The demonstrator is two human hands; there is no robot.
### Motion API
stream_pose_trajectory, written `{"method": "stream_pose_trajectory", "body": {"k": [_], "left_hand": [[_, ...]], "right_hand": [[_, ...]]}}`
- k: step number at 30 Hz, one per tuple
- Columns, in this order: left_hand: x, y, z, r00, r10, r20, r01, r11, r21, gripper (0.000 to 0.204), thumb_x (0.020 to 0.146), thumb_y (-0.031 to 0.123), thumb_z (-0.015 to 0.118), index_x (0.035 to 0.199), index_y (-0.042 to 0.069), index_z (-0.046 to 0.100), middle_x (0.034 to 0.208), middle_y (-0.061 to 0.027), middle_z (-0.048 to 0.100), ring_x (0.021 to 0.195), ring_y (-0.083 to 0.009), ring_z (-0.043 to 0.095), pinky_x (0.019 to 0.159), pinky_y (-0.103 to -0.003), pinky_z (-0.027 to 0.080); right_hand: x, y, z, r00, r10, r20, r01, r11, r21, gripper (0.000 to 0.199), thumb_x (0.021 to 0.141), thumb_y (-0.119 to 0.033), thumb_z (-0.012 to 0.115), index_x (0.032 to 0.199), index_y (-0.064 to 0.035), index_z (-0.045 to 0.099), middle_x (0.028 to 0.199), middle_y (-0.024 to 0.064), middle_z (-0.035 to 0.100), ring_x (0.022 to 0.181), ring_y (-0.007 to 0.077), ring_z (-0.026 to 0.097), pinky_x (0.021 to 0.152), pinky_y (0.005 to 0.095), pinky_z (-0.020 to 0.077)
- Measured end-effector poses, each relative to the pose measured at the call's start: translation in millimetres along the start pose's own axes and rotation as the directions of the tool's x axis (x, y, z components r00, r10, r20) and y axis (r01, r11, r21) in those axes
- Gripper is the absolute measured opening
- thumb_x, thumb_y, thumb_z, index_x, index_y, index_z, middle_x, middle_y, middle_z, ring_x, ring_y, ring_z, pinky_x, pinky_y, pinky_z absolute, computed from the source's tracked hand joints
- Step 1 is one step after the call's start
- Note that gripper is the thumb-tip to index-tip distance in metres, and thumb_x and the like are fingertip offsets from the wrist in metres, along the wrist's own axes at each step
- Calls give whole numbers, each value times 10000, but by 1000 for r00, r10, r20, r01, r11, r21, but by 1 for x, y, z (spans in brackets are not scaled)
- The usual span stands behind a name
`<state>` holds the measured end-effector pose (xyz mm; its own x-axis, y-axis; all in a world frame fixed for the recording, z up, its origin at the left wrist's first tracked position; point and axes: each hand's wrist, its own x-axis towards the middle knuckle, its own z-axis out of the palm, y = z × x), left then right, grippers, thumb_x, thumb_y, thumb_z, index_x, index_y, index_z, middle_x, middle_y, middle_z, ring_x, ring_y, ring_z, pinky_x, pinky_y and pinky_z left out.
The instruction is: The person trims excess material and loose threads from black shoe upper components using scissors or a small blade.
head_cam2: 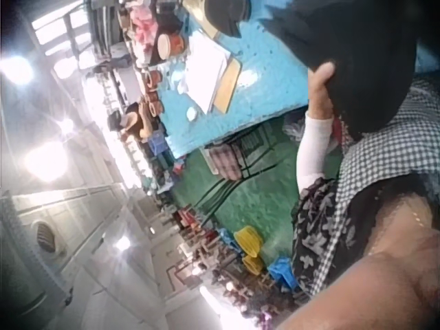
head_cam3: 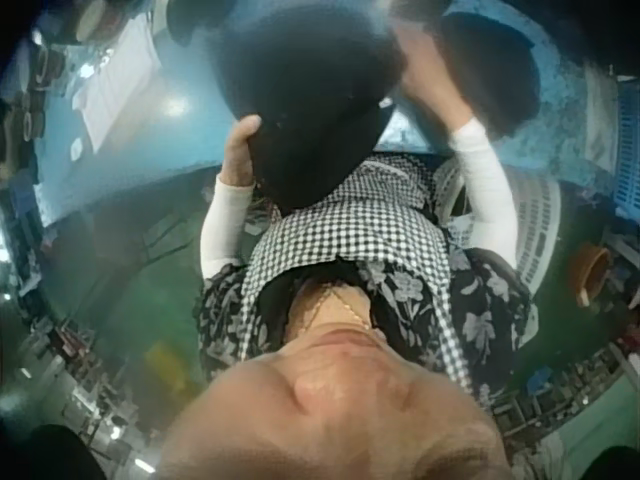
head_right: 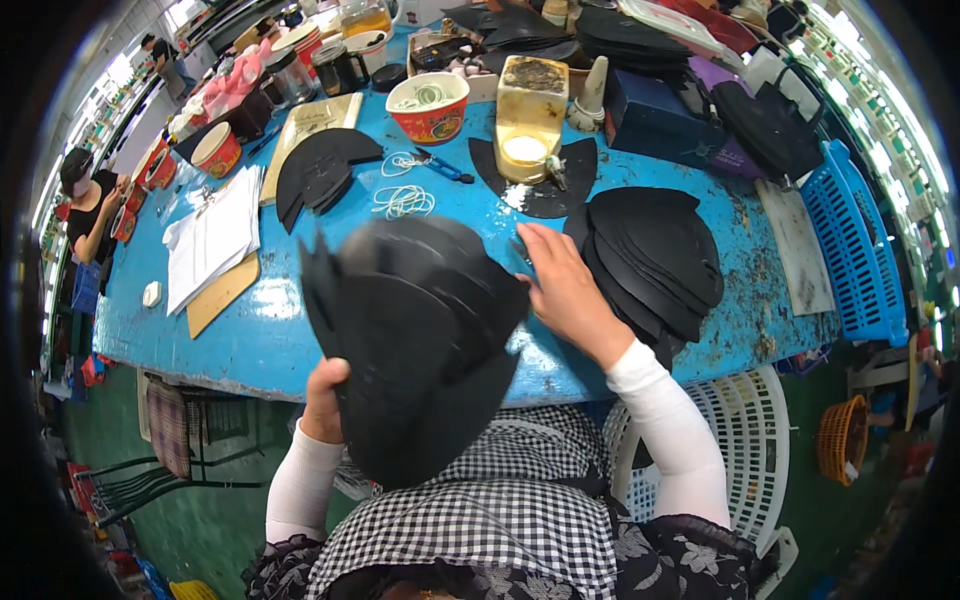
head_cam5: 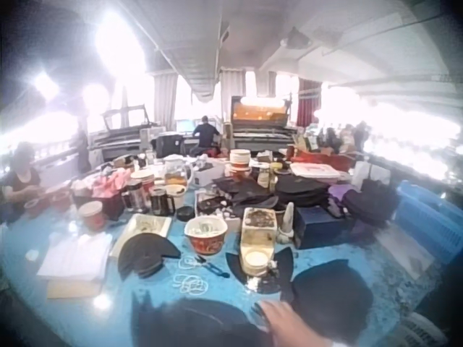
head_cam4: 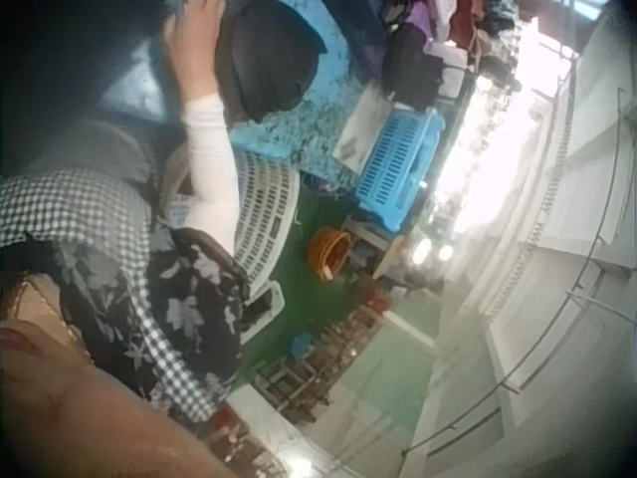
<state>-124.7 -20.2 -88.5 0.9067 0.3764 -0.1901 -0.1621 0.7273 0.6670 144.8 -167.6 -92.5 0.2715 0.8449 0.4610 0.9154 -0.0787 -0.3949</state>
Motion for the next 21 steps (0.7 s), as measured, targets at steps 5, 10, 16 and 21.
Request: {"method": "stream_pose_trajectory", "body": {"k": [5, 10, 16, 21], "left_hand": [[-9, -11, -10, 992, 124, -16, -123, 942, -312, 779, 788, 300, 692, 1398, -37, 345, 1341, -175, 498, 1237, -313, 505, 1068, -434, 403], [0, -27, -2, 908, 409, -94, -293, 777, 557, 512, 751, 138, 770, 1191, -23, 564, 1110, -120, 635, 1034, -221, 617, 910, -354, 501], [-9, -20, 29, 933, 340, -121, -259, 864, 431, 443, 779, 105, 734, 1165, -35, 567, 1090, -103, 634, 1000, -199, 617, 874, -331, 504], [-40, -35, -2, 996, 72, 50, -83, 962, 260, 702, 767, 250, 764, 1321, -36, 441, 1232, -118, 566, 1132, -241, 562, 952, -360, 463]], "right_hand": [[-39, -8, -19, 689, -344, 638, -626, 162, 763, 939, 745, -212, 809, 1469, 4, 253, 1432, 163, 418, 1331, 256, 387, 1113, 413, 289], [-64, -48, 22, 802, 366, 471, -451, -146, 881, 490, 885, -123, 658, 1300, 17, 437, 1198, 110, 592, 1032, 175, 616, 861, 290, 531], [-75, -48, 15, 756, 463, 463, -364, -290, 885, 438, 914, -141, 627, 1310, -33, 475, 1153, 116, 631, 995, 197, 647, 852, 324, 549], [-87, -51, -6, 723, 502, 475, -193, -513, 836, 749, 927, -536, 514, 1430, -12, 332, 1390, 181, 466, 1270, 326, 474, 1048, 496, 406]]}}
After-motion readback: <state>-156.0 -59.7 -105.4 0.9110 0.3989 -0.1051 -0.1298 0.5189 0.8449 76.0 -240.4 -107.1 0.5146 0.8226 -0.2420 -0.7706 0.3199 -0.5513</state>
